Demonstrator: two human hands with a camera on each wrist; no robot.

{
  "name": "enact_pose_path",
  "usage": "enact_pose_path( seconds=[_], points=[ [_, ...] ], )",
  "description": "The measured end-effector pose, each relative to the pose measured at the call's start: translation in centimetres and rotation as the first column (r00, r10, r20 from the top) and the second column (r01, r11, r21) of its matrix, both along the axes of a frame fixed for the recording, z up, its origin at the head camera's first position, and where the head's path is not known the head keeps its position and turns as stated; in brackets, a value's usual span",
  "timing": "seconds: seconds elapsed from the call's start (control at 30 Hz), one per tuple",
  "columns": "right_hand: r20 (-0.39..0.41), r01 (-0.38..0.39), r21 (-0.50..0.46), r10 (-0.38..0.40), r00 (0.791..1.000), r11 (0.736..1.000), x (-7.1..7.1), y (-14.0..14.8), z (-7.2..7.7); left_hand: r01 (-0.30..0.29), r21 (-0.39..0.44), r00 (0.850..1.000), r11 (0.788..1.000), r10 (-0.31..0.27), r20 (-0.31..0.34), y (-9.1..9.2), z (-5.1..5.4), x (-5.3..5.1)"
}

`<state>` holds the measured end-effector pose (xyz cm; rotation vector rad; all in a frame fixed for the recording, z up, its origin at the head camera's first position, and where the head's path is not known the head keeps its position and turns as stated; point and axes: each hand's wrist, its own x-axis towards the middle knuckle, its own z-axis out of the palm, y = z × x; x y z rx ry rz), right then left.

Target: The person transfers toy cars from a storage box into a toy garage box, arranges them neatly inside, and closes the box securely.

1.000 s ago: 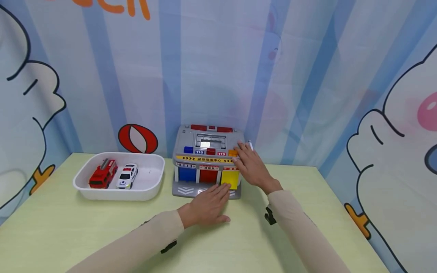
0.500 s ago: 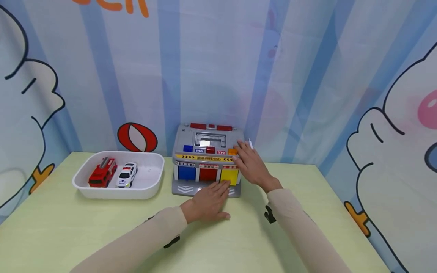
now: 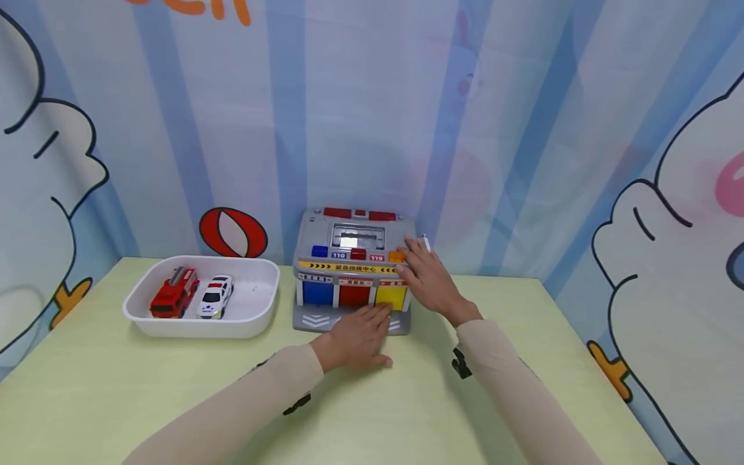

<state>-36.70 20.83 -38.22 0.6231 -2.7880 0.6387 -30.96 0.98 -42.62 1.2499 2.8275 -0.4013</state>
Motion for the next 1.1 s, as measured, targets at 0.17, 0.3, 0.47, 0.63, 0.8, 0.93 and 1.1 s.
enact_pose_path(
  seconds=[0.17, 0.3, 0.47, 0.63, 0.8, 0.93, 1.1],
  points=[
    [-0.006, 0.006, 0.001, -0.006, 1.000, 1.000, 0.01, -0.02, 0.21, 0.004, -0.004, 1.000, 1.000, -0.004, -0.017, 0.08, 0.05, -0.29],
    [-0.011, 0.002, 0.004, -0.002, 1.000, 1.000, -0.07, -0.01, 0.26, -0.002, -0.003, 1.000, 1.000, 0.002, -0.023, 0.18, 0.09, -0.51],
    [-0.013, 0.009, -0.006, -0.009, 1.000, 1.000, -0.19, -0.07, 0.38, -0.002, -0.005, 0.999, 1.000, 0.002, -0.040, 0.22, 0.25, -0.60],
    [-0.011, 0.017, -0.006, -0.017, 1.000, 1.000, -0.35, -0.20, 0.32, -0.004, -0.003, 0.999, 1.000, 0.004, -0.042, 0.24, 0.39, -0.63],
    [-0.013, 0.009, -0.010, -0.009, 1.000, 1.000, -0.25, -0.30, 0.16, -0.013, 0.022, 1.000, 1.000, 0.013, -0.011, 0.18, 0.32, -0.59],
    [-0.018, 0.010, -0.011, -0.011, 1.000, 1.000, -0.21, -0.33, -0.05, -0.017, 0.045, 1.000, 0.999, 0.017, 0.004, 0.09, 0.14, -0.60],
    [-0.031, 0.017, -0.001, -0.017, 0.999, 1.000, -0.30, -0.28, -0.36, -0.028, 0.052, 0.999, 0.998, 0.027, 0.022, -0.09, -0.12, -0.64]
  ],
)
